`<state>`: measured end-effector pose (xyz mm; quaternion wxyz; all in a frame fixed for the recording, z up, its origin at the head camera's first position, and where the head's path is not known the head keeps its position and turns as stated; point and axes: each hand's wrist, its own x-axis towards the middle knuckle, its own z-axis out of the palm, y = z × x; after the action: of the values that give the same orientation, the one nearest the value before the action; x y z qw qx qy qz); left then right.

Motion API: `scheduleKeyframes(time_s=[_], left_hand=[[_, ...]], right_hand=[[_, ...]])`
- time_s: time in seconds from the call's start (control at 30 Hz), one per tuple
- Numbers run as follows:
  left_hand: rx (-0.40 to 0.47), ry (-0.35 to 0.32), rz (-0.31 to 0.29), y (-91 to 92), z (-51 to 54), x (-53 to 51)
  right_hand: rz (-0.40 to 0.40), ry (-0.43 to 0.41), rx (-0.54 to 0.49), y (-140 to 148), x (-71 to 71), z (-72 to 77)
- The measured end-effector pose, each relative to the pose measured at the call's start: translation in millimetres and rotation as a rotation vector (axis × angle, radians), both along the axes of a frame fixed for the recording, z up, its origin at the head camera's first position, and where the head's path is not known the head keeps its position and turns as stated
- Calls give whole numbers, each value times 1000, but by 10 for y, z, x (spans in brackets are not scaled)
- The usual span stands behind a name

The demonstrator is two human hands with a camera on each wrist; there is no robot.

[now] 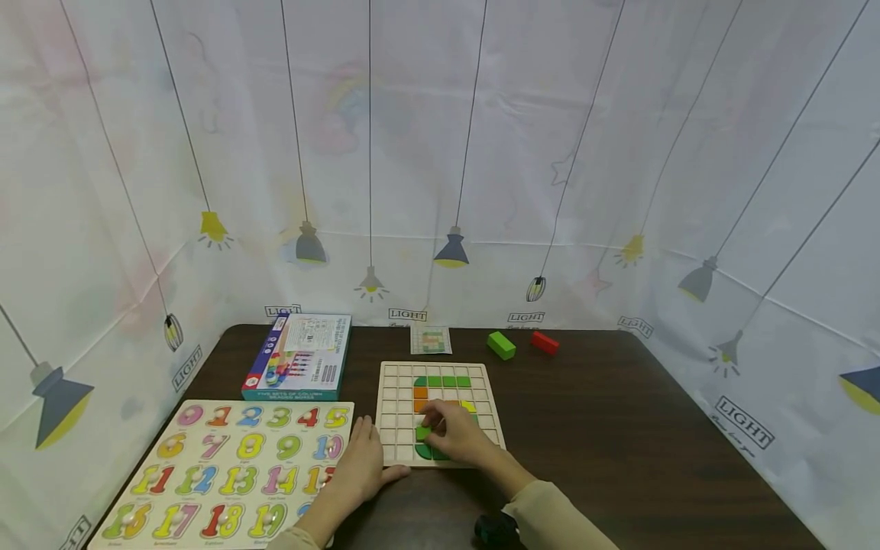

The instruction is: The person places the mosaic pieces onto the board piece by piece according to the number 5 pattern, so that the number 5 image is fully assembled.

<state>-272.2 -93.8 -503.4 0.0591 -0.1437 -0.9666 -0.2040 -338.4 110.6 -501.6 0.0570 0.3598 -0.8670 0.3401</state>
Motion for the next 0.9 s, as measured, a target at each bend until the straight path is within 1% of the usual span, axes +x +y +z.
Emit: scheduleKeyframes(time_s=[0.33, 0.5, 0.67, 0.83, 0.9], left_hand=[[-13, 5, 3, 4, 66, -24], [-15, 31, -4, 4, 80, -26], [-33, 35, -12, 1, 40, -22], [-41, 68, -19, -9, -30, -26], [-37, 68, -23, -14, -64, -15]], right_hand=[[2, -25, 20, -22, -30, 72], [-2, -16, 17, -17, -47, 75], [-10, -27, 26, -1, -37, 46], [-13, -35, 3, 6, -20, -8], [-16, -35, 1, 10, -2, -43]])
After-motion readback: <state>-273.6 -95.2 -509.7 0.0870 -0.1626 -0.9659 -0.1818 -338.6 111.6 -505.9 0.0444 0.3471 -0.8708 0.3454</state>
